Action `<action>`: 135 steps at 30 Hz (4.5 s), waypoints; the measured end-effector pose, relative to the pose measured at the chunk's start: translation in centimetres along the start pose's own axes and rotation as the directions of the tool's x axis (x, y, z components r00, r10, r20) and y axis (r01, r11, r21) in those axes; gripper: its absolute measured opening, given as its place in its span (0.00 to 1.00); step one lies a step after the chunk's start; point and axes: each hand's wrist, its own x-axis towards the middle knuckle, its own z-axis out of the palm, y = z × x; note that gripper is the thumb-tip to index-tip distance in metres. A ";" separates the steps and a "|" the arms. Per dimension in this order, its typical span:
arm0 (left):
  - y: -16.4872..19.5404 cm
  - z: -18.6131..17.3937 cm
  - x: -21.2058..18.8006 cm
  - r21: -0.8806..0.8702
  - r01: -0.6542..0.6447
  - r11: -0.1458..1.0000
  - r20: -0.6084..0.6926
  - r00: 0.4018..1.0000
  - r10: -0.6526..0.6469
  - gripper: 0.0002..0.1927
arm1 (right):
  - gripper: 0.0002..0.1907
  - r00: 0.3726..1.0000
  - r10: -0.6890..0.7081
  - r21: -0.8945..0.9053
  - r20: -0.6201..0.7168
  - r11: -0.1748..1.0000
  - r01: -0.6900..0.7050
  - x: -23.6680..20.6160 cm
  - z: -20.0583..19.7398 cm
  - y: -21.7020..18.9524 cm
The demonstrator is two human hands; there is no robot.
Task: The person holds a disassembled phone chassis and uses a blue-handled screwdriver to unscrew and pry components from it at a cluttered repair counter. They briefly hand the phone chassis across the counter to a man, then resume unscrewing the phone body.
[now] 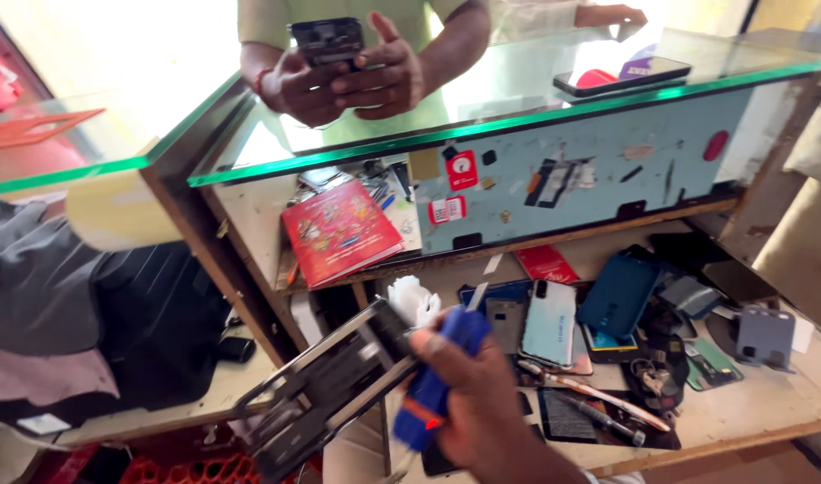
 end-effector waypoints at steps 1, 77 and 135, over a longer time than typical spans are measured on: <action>-0.2 -0.3 0.1 -0.015 -0.012 1.000 -0.010 1.000 0.012 0.25 | 0.15 0.998 -0.052 -0.031 -0.017 0.998 0.051 0.0 -0.1 -0.7; 43.3 9.0 24.1 0.105 -0.969 0.223 -0.051 0.219 0.974 0.15 | 0.26 0.985 0.172 -0.096 -0.029 0.980 -0.174 5.6 -22.4 -4.1; 21.4 22.3 -2.3 -0.153 -0.987 -0.049 0.563 -0.128 0.816 0.29 | 0.28 0.987 -0.064 -0.332 0.149 0.937 0.111 8.6 -33.5 -2.7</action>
